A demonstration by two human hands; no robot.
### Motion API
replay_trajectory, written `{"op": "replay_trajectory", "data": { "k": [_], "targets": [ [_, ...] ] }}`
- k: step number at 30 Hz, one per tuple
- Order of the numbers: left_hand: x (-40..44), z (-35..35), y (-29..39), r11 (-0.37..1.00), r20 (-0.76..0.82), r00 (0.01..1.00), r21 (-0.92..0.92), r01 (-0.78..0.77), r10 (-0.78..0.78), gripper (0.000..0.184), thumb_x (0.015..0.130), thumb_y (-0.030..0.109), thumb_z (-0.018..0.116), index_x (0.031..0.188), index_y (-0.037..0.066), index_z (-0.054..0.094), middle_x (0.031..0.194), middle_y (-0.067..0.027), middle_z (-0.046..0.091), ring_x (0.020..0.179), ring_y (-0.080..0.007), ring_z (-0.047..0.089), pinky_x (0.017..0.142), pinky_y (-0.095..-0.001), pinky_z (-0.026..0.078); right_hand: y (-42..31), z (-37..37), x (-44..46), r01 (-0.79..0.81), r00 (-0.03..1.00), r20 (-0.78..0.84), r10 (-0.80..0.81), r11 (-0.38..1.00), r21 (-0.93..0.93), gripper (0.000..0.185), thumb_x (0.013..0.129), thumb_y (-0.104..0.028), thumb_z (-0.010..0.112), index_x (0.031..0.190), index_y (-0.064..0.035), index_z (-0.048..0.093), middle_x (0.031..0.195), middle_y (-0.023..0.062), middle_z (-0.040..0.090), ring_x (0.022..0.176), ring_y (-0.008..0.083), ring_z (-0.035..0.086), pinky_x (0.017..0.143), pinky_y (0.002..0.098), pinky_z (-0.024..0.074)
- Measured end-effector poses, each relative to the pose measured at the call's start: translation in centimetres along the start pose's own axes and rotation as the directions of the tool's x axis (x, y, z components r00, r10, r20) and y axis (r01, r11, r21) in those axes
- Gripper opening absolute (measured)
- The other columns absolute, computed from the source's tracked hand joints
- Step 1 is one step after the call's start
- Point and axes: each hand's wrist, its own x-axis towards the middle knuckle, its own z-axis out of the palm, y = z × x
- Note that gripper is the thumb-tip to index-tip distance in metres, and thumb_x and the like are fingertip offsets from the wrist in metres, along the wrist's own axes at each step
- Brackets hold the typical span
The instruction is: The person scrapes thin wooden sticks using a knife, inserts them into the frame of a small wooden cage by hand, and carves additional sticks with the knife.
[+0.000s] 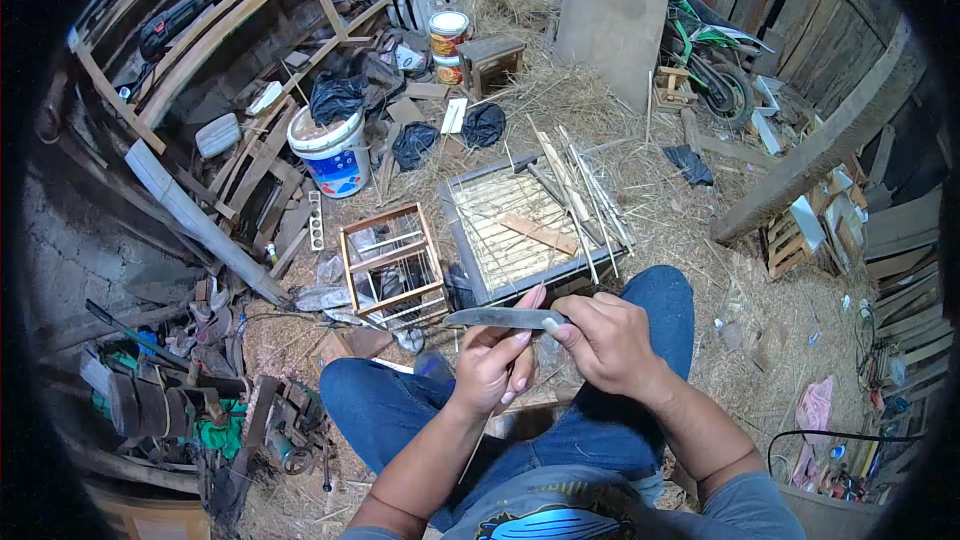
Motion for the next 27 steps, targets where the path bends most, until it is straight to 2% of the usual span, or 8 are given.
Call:
{"op": "replay_trajectory", "data": {
  "k": [1,4,9,17,19,20,25,27],
  "targets": [
    [-0.1,0.0,-0.1,1.0,0.0,1.0,0.001,0.0,0.0,0.046,0.101,0.004,0.047,0.146,-0.002,0.045,0.088,-0.0101,0.069,0.041,-0.007,0.041,0.037,-0.0231,0.035,0.0,0.0,0.0,0.004,1.0,0.009,-0.004,1.0,-0.009,0.016,0.088,-0.021,0.068,0.097,-0.007,0.068,0.074,0.0096,0.065,0.065,0.028,0.063,0.058,0.039,0.0473],
    [-0.3,0.6,0.2,0.996,-0.07,0.996,0.066,0.055,-0.05,0.048,0.103,0.008,0.043,0.15,-0.003,0.037,0.048,-0.0004,0.04,0.033,-0.009,0.031,0.036,-0.0249,0.029,0.5,0.0,0.1,0.04,0.999,0.006,-0.04,0.999,-0.016,0.015,0.086,-0.02,0.069,0.095,-0.0081,0.068,0.075,0.0086,0.066,0.064,0.0278,0.063,0.058,0.0388,0.0478],
    [-0.3,0.6,0.3,0.99,-0.022,0.996,-0.112,0.086,-0.089,0.046,0.105,0.009,0.04,0.149,-0.002,0.037,0.047,0.0019,0.037,0.032,-0.0089,0.03,0.035,-0.0248,0.031,1.0,0.0,0.4,0.044,0.999,-0.017,-0.045,0.998,-0.047,0.015,0.085,-0.021,0.07,0.093,-0.0087,0.069,0.076,0.0082,0.067,0.064,0.0278,0.063,0.058,0.0386,0.0479],
    [-0.4,0.0,0.3,0.983,-0.014,0.994,-0.146,0.11,-0.113,0.045,0.106,0.01,0.037,0.15,0.0,0.037,0.045,0.0026,0.036,0.032,-0.0085,0.032,0.035,-0.0246,0.033,3.0,0.1,0.3,0.002,0.999,-0.04,-0.007,0.992,-0.125,0.017,0.091,-0.026,0.066,0.095,-0.0102,0.07,0.074,0.0093,0.066,0.063,0.0288,0.064,0.057,0.0387,0.0478],
    [-0.5,-0.2,0.2,0.986,0.008,0.996,-0.142,0.092,-0.092,0.045,0.106,0.009,0.037,0.15,0.0,0.037,0.045,0.0025,0.036,0.032,-0.0082,0.032,0.035,-0.0245,0.033,4.1,-0.8,0.9,-0.181,0.961,-0.239,0.141,0.972,-0.153,0.017,0.091,-0.029,0.067,0.09,-0.0123,0.07,0.071,0.0076,0.066,0.062,0.0276,0.065,0.054,0.0396,0.0481],
    [-0.6,-0.4,0.0,0.982,0.013,0.997,-0.168,0.082,-0.081,0.045,0.106,0.01,0.037,0.15,0.001,0.037,0.045,0.0024,0.036,0.032,-0.0079,0.033,0.035,-0.0244,0.033,3.9,-1.5,0.7,-0.2,0.967,-0.186,0.175,0.972,-0.127,0.017,0.091,-0.03,0.067,0.093,-0.0131,0.071,0.071,0.008,0.067,0.064,0.0283,0.066,0.055,0.0399,0.0491],
    [-0.4,0.5,0.1,0.982,0.025,0.997,-0.177,0.071,-0.068,0.045,0.107,0.012,0.036,0.151,0.002,0.037,0.045,0.0016,0.038,0.032,-0.0084,0.034,0.035,-0.0244,0.032,0.9,-0.3,0.3,0.024,0.994,-0.101,-0.029,0.999,-0.048,0.017,0.088,-0.027,0.069,0.088,-0.0112,0.067,0.073,0.0068,0.067,0.063,0.0272,0.065,0.054,0.0389,0.0482],
    [-0.4,0.8,0.2,0.982,0.022,0.996,-0.166,0.089,-0.087,0.045,0.107,0.012,0.036,0.151,0.002,0.036,0.045,0.0014,0.038,0.032,-0.0086,0.034,0.035,-0.0243,0.032,0.3,-0.2,0.4,0.0,0.998,-0.06,-0.003,0.999,-0.038,0.016,0.088,-0.025,0.069,0.09,-0.01,0.068,0.07,0.0093,0.064,0.063,0.0284,0.064,0.056,0.0394,0.0477]
  ]
}}
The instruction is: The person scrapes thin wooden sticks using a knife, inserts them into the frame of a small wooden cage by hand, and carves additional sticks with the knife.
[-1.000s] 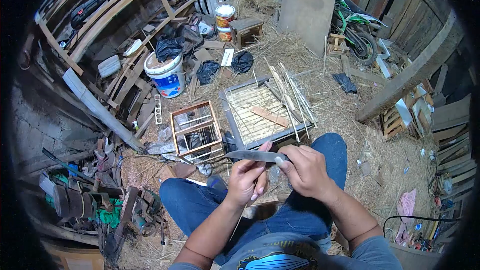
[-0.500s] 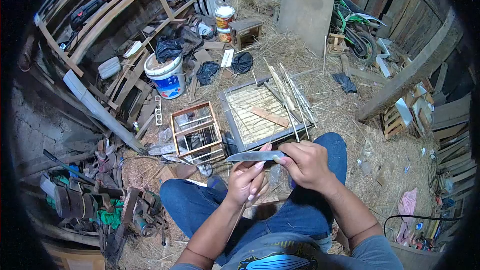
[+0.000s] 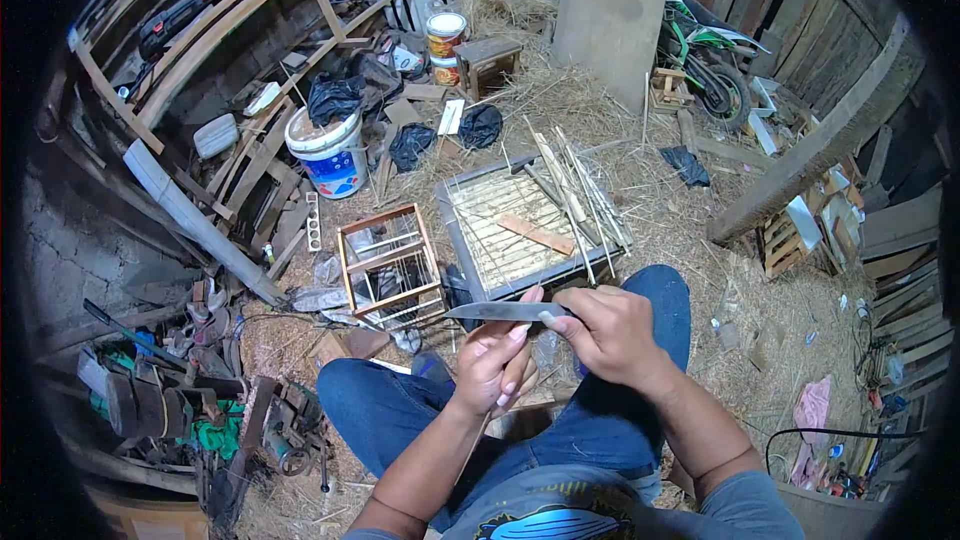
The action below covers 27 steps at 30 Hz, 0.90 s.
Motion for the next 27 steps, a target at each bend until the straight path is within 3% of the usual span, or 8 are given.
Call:
{"op": "replay_trajectory", "data": {
  "k": [4,10,13,21,24,26,27],
  "targets": [
    [-0.1,-1.3,-0.2,0.995,-0.004,0.999,0.093,0.035,-0.035,0.045,0.107,0.013,0.037,0.15,0.002,0.036,0.045,0.001,0.039,0.031,-0.0086,0.032,0.033,-0.0242,0.03,0.9,0.0,-0.1,-0.002,1.0,-0.013,0.002,1.0,-0.003,0.015,0.088,-0.025,0.068,0.091,-0.0105,0.069,0.069,0.0092,0.064,0.061,0.0281,0.064,0.054,0.0392,0.0469],
    [-0.1,-1.1,-0.4,1.0,-0.02,1.0,0.027,-0.016,0.017,0.045,0.107,0.013,0.038,0.15,0.0,0.036,0.045,0.0014,0.038,0.031,-0.0091,0.031,0.033,-0.0242,0.03,1.8,-0.2,0.1,-0.14,0.99,-0.012,0.14,0.989,-0.05,0.016,0.088,-0.026,0.069,0.091,-0.0102,0.07,0.069,0.0096,0.065,0.061,0.0286,0.065,0.055,0.0387,0.0481],
    [-0.1,-0.6,-0.3,0.999,-0.062,0.998,0.049,-0.001,0.004,0.046,0.105,0.012,0.044,0.15,0.001,0.039,0.047,0.0025,0.037,0.035,-0.0069,0.031,0.039,-0.0235,0.031,0.6,0.2,-0.4,0.003,0.999,0.038,-0.003,1.0,-0.009,0.016,0.087,-0.026,0.07,0.091,-0.0095,0.07,0.073,0.0098,0.066,0.065,0.0288,0.066,0.058,0.0391,0.0492],
    [-0.2,-0.9,0.1,0.999,-0.051,0.997,-0.008,0.051,-0.052,0.047,0.105,0.013,0.043,0.151,0.003,0.038,0.046,0.0039,0.036,0.035,-0.0064,0.03,0.04,-0.0227,0.029,2.0,0.5,0.0,0.006,0.997,0.075,-0.005,1.0,-0.023,0.018,0.088,-0.027,0.068,0.091,-0.0094,0.07,0.073,0.0096,0.066,0.065,0.0295,0.065,0.058,0.0398,0.0495],
    [-0.4,-1.6,-0.1,0.999,0.027,1.0,0.032,-0.004,0.003,0.047,0.106,0.014,0.044,0.151,0.003,0.038,0.046,0.0039,0.036,0.034,-0.0063,0.03,0.04,-0.0227,0.029,3.9,0.0,0.3,-0.166,0.985,-0.072,0.158,0.979,-0.115,0.021,0.093,-0.035,0.065,0.093,-0.0156,0.071,0.069,0.0082,0.065,0.061,0.0273,0.066,0.051,0.0409,0.0484],
    [-0.5,-2.0,-0.5,0.998,-0.01,1.0,0.068,-0.009,0.01,0.045,0.106,0.011,0.039,0.15,0.002,0.038,0.045,0.0013,0.037,0.031,-0.0089,0.03,0.034,-0.0247,0.03,2.8,-0.5,0.4,-0.176,0.984,-0.031,0.174,0.984,-0.04,0.019,0.091,-0.034,0.066,0.092,-0.0155,0.07,0.071,0.0072,0.067,0.062,0.0269,0.066,0.052,0.0407,0.0486],
    [-0.5,-1.6,-0.4,0.997,-0.031,0.999,0.081,-0.007,0.01,0.046,0.105,0.011,0.04,0.151,0.003,0.038,0.045,0.0015,0.037,0.032,-0.0087,0.03,0.035,-0.0252,0.029,2.4,0.1,0.0,-0.11,0.993,-0.044,0.109,0.994,-0.021,0.019,0.091,-0.034,0.066,0.091,-0.015,0.07,0.071,0.0068,0.066,0.063,0.0264,0.066,0.053,0.0404,0.0485]
  ]
}}
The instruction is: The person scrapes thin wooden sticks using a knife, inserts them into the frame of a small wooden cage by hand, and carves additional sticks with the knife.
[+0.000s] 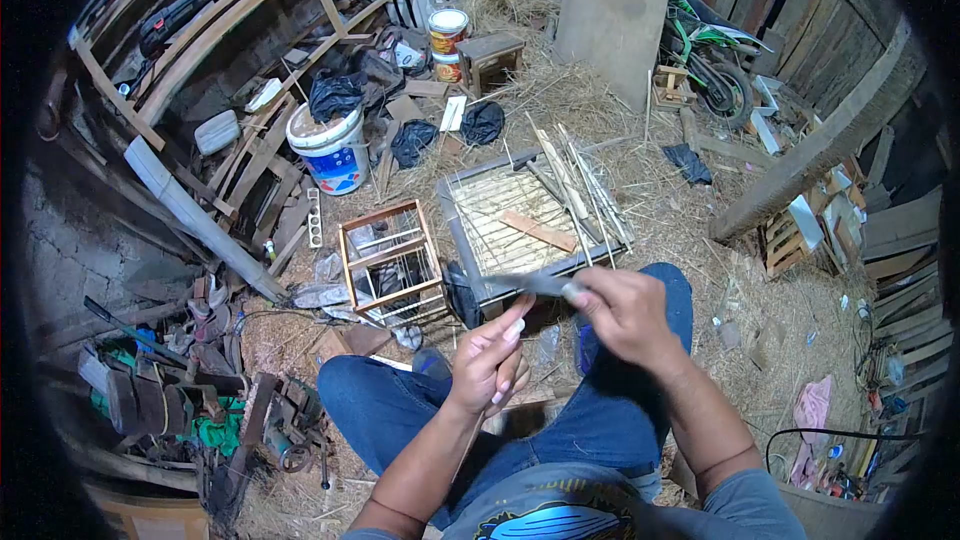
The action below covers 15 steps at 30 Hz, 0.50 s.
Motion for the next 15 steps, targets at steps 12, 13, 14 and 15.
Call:
{"op": "replay_trajectory", "data": {
  "k": [12,13,14,15],
  "targets": [
    [0.5,0.1,0.4,0.995,-0.004,0.995,0.009,0.096,-0.096,0.05,0.106,0.015,0.04,0.154,0.005,0.03,0.046,0.0036,0.036,0.034,-0.0074,0.029,0.039,-0.0248,0.03,-0.3,1.5,-0.3,0.105,0.991,0.072,-0.111,0.991,0.081,0.017,0.088,-0.029,0.069,0.091,-0.0115,0.069,0.074,0.0071,0.067,0.067,0.0281,0.067,0.056,0.0387,0.0499],
    [0.4,0.1,0.5,0.994,-0.012,0.994,-0.024,0.106,-0.106,0.049,0.106,0.014,0.039,0.154,0.005,0.031,0.046,0.0032,0.037,0.033,-0.0076,0.03,0.038,-0.025,0.031,-0.2,1.6,-0.4,0.092,0.992,0.081,-0.098,0.993,0.073,0.018,0.089,-0.029,0.068,0.091,-0.0118,0.069,0.075,0.0071,0.067,0.067,0.0279,0.067,0.056,0.0389,0.0498],
    [0.4,0.0,0.4,0.994,-0.013,0.994,-0.025,0.105,-0.105,0.049,0.106,0.014,0.039,0.154,0.005,0.031,0.046,0.0032,0.037,0.033,-0.0076,0.03,0.038,-0.025,0.031,-0.1,1.6,-0.3,0.081,0.992,0.09,-0.086,0.995,0.065,0.018,0.089,-0.03,0.068,0.091,-0.0121,0.069,0.075,0.007,0.068,0.067,0.0278,0.067,0.056,0.0391,0.0498],
    [0.6,-0.2,0.3,0.993,0.004,0.995,-0.064,0.103,-0.103,0.047,0.106,0.014,0.038,0.152,0.004,0.033,0.045,0.0027,0.037,0.033,-0.0079,0.03,0.038,-0.0248,0.031,-0.1,1.5,-0.3,0.082,0.992,0.091,-0.088,0.994,0.065,0.018,0.089,-0.03,0.068,0.091,-0.0121,0.069,0.075,0.007,0.068,0.067,0.0278,0.067,0.056,0.0391,0.0498]
  ]
}}
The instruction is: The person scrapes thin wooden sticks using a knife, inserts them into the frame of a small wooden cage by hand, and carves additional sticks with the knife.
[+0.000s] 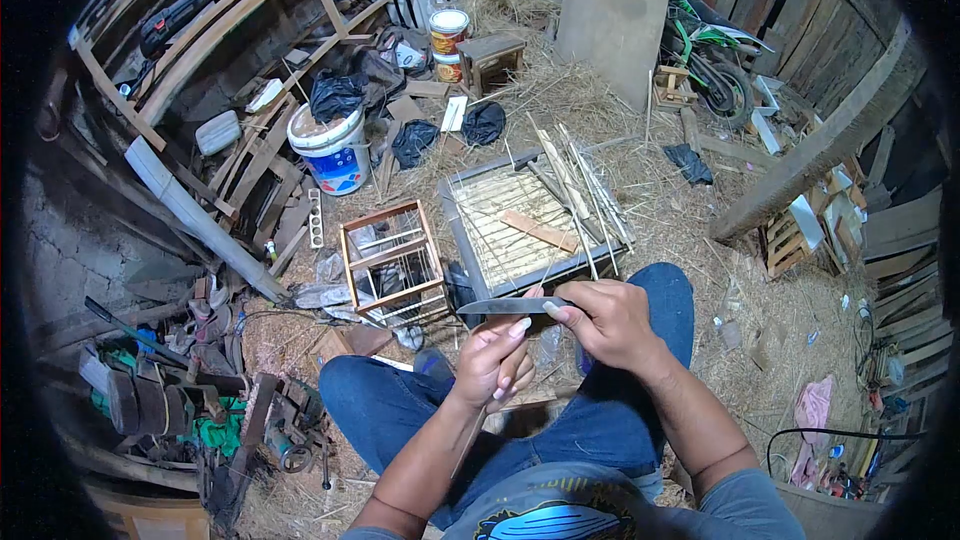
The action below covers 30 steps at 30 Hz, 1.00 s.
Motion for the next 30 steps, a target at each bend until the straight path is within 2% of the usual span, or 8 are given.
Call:
{"op": "replay_trajectory", "data": {
  "k": [4,12,17,18,22,24,28,30],
  "targets": [
    [0.4,-1.0,-0.5,0.99,0.042,0.999,-0.144,-0.001,0.007,0.039,0.107,0.012,0.037,0.144,0.001,0.042,0.045,0.0016,0.038,0.032,-0.0084,0.032,0.037,-0.0248,0.032,0.2,-0.1,0.0,-0.037,0.999,0.004,0.037,0.999,-0.014,0.017,0.089,-0.028,0.069,0.092,-0.0116,0.071,0.074,0.0077,0.068,0.066,0.0278,0.067,0.056,0.0388,0.0497],
    [0.4,-1.4,-0.9,0.989,0.012,0.999,-0.145,-0.032,0.034,0.041,0.107,0.013,0.039,0.147,0.004,0.041,0.044,0.0019,0.036,0.031,-0.0072,0.029,0.035,-0.0234,0.03,1.2,0.4,-0.4,-0.069,0.997,-0.028,0.067,0.996,-0.054,0.017,0.088,-0.028,0.07,0.092,-0.0114,0.072,0.073,0.009,0.068,0.065,0.0285,0.067,0.056,0.0388,0.0497],
    [-0.3,-1.2,-0.2,0.982,0.058,0.996,-0.182,-0.052,0.064,0.044,0.107,0.012,0.034,0.151,0.006,0.037,0.044,0.0,0.038,0.031,-0.0089,0.032,0.035,-0.0251,0.032,2.1,-1.3,-0.3,-0.243,0.97,-0.046,0.24,0.962,-0.123,0.022,0.093,-0.036,0.064,0.093,-0.0152,0.072,0.077,0.0064,0.07,0.069,0.0269,0.069,0.057,0.0384,0.0516],
    [-0.4,-1.3,-0.3,0.981,0.05,0.997,-0.187,-0.054,0.064,0.045,0.107,0.012,0.034,0.152,0.007,0.035,0.045,0.0001,0.038,0.031,-0.0086,0.032,0.035,-0.0251,0.032,1.9,-1.0,-0.4,-0.242,0.97,-0.043,0.238,0.963,-0.121,0.022,0.093,-0.036,0.064,0.093,-0.0152,0.072,0.077,0.0064,0.07,0.069,0.0269,0.069,0.057,0.0384,0.0516],
    [-0.4,-0.4,-0.2,0.981,0.018,0.999,-0.188,-0.035,0.039,0.045,0.108,0.013,0.032,0.153,0.008,0.034,0.045,0.0001,0.039,0.031,-0.0083,0.033,0.036,-0.025,0.033,0.1,0.9,-1.0,0.04,0.998,-0.054,-0.044,0.997,-0.066,0.019,0.09,-0.033,0.067,0.091,-0.0134,0.069,0.073,0.0064,0.067,0.064,0.0263,0.066,0.055,0.0377,0.0488],
    [-0.4,-0.4,-0.2,0.981,0.029,0.999,-0.193,-0.02,0.026,0.045,0.108,0.013,0.032,0.153,0.007,0.035,0.045,0.0002,0.04,0.031,-0.0084,0.033,0.037,-0.0249,0.033,-0.6,0.6,-0.8,0.008,1.0,0.025,-0.007,0.999,-0.038,0.019,0.088,-0.028,0.07,0.091,-0.0092,0.072,0.078,0.0095,0.069,0.067,0.028,0.067,0.059,0.0377,0.0507],
    [-0.6,-1.2,0.0,0.994,0.118,0.992,-0.107,-0.024,0.037,0.047,0.108,0.014,0.037,0.154,0.005,0.032,0.045,0.002,0.037,0.031,-0.0069,0.031,0.036,-0.0237,0.031,0.8,0.1,-0.3,0.027,0.999,-0.036,-0.029,0.998,-0.06,0.02,0.09,-0.033,0.066,0.093,-0.0125,0.069,0.075,0.0073,0.067,0.067,0.0275,0.067,0.057,0.0387,0.0496],
    [-0.8,-1.2,-0.2,0.995,0.111,0.993,-0.098,-0.031,0.042,0.046,0.108,0.014,0.037,0.152,0.004,0.034,0.045,0.0019,0.038,0.031,-0.0065,0.031,0.036,-0.0235,0.031,1.2,-1.4,0.2,-0.214,0.977,-0.043,0.21,0.969,-0.122,0.023,0.091,-0.034,0.066,0.095,-0.011,0.069,0.077,0.0079,0.069,0.07,0.0294,0.068,0.057,0.0401,0.0499]
  ]
}}
